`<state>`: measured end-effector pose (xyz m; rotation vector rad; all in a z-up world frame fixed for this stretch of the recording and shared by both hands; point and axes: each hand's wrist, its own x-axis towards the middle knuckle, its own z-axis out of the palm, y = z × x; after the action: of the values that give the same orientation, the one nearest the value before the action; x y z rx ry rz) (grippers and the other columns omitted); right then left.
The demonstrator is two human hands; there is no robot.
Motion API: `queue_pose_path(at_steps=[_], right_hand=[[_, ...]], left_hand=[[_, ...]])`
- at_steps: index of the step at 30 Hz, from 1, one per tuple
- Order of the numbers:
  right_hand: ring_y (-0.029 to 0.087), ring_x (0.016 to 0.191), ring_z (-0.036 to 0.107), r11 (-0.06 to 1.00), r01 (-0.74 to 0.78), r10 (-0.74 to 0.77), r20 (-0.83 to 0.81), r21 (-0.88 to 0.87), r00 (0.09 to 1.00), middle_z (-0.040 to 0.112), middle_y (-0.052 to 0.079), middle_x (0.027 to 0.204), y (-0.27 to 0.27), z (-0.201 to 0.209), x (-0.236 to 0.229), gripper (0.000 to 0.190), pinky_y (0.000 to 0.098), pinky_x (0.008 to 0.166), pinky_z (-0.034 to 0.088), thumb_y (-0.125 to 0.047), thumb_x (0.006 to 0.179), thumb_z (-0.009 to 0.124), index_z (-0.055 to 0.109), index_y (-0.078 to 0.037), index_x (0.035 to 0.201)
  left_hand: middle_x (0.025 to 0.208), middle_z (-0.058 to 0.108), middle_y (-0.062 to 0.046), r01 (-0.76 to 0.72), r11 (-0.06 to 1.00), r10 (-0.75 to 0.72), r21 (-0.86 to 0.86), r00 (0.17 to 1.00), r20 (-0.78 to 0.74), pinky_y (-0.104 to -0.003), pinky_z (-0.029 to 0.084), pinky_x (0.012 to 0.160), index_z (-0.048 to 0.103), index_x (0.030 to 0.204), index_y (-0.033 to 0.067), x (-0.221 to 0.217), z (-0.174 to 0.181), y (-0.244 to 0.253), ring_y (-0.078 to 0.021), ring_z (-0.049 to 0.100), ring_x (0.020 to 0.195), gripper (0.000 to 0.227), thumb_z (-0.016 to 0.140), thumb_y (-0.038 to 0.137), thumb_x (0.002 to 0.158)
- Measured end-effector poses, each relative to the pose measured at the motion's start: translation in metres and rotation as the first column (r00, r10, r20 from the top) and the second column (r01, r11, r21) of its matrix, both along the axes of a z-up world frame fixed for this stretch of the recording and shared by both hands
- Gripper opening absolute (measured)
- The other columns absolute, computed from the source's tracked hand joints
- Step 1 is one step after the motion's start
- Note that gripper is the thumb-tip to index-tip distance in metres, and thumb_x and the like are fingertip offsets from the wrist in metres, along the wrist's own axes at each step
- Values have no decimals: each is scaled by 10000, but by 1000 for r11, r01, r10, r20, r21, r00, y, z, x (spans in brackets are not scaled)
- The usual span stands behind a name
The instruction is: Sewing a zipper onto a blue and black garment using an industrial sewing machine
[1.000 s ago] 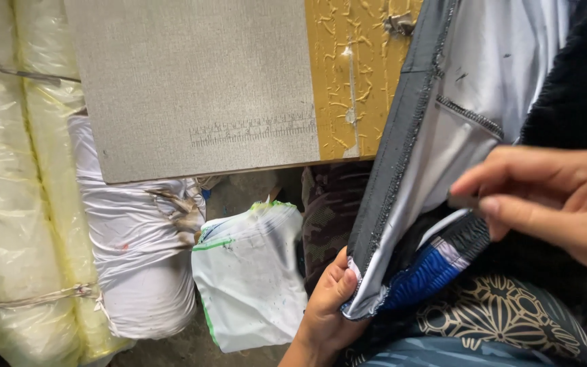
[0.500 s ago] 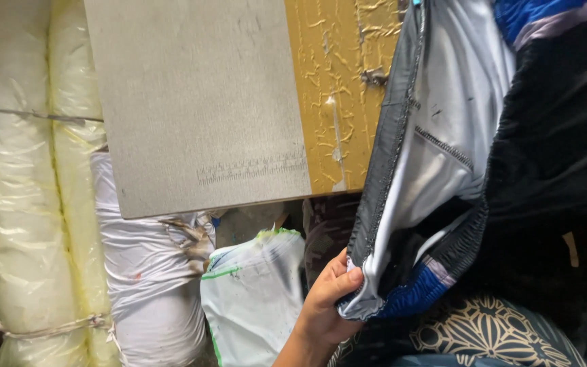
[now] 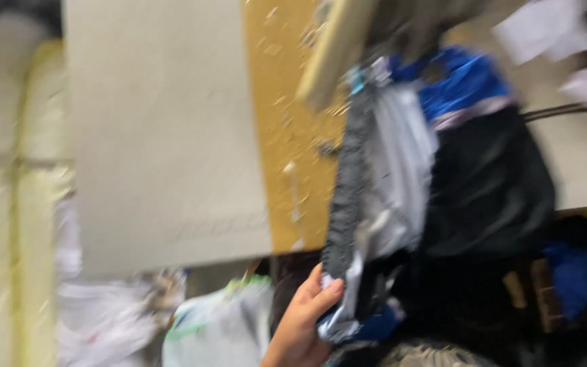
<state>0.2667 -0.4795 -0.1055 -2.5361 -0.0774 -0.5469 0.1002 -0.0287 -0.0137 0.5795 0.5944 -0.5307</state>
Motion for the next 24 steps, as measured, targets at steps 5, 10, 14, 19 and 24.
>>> queue_pose_path(at_steps=[5, 10, 14, 19, 24], right_hand=[[358, 966, 674, 968, 234, -211, 201, -95, 956, 755, 186, 1089, -6, 41, 11, 214, 460, 881, 502, 60, 1046, 658, 811, 14, 1187], [323, 880, 623, 944, 322, -303, 201, -73, 932, 674, 103, 912, 13, 51, 13, 210, 451, 824, 498, -10, 954, 666, 789, -86, 1106], [276, 906, 636, 937, 327, -298, 212, -118, 931, 677, 91, 1026, 23, 57, 10, 199, 410, 720, 525, 25, 970, 679, 780, -77, 1108], [303, 867, 629, 971, 230, -206, 257, -65, 944, 666, 116, 1011, 15, 55, 6, 201, 421, 791, 510, 41, 963, 677, 771, -56, 1112], [382, 1045, 636, 962, 156, -86, 295, -223, 952, 736, 185, 1083, -3, 34, 5, 238, 475, 951, 498, 94, 1057, 728, 847, -2, 1239]], left_hand=[[1165, 789, -131, 36, 767, -199, 641, 963, 184, -289, 506, 973, 649, 1377, 35, 16, -89, 13, -196, 719, 1020, 607, 775, 86, 785], [1136, 781, -119, -336, 557, -170, 759, 849, 501, -227, 483, 393, 613, 1353, 96, 67, -39, -3, -182, 691, 468, 766, 823, 179, 622], [865, 589, -14, -281, 463, -258, 841, 864, 432, -185, 442, 502, 564, 1422, 147, 80, -22, 9, -116, 584, 542, 701, 747, 122, 746], [943, 773, 4, -402, 167, -630, 900, 659, 411, -188, 507, 855, 822, 1073, 197, 80, -12, 19, -95, 724, 875, 311, 697, 119, 799], [1074, 802, 14, -189, 283, -571, 940, 755, 323, -245, 499, 911, 798, 1096, 167, 79, 26, 12, -120, 730, 1010, 242, 732, 230, 872]])
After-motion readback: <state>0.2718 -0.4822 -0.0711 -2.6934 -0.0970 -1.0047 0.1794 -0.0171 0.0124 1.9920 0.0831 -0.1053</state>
